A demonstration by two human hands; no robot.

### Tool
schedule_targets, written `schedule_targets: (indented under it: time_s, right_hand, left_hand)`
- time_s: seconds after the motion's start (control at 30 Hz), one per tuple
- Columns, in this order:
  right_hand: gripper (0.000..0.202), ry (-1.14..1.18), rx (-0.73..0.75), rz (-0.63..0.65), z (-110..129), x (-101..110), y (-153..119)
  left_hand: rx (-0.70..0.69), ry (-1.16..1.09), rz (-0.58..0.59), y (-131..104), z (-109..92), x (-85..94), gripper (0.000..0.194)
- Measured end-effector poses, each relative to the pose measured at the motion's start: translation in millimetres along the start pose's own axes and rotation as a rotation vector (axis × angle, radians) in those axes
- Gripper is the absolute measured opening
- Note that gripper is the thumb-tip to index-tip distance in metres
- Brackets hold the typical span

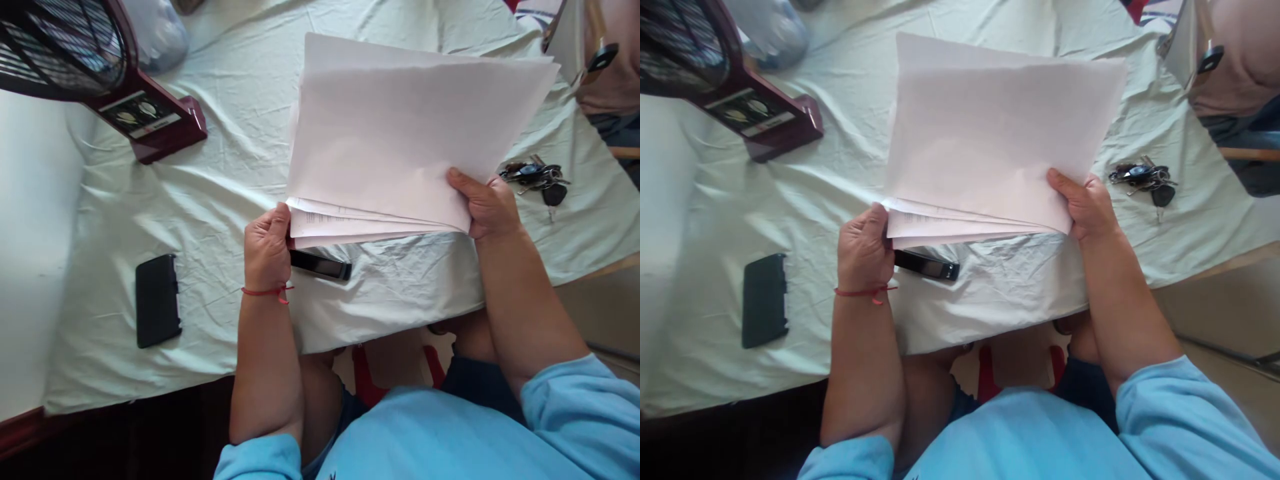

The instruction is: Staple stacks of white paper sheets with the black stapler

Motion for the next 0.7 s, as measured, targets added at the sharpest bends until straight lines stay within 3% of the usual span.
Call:
schedule_targets:
  time_s: [0.7]
  right_hand:
    - [0.057, -0.065, 0.040, -0.005, 3.3, -3.0, -3.9]
  left_hand:
    - [-0.074, 0.036, -0.022, 3.2, 3.7, 1.3, 0.077]
Point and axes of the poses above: each hand's wrist, its own y-axis towards the middle knuckle, its own x-axis out of the back of the hand, z = x × y, the point moved 5 cm from there along y, towards the middle knuckle, and after that the axes turned 10 degrees about -x, right-handed, at the moved point
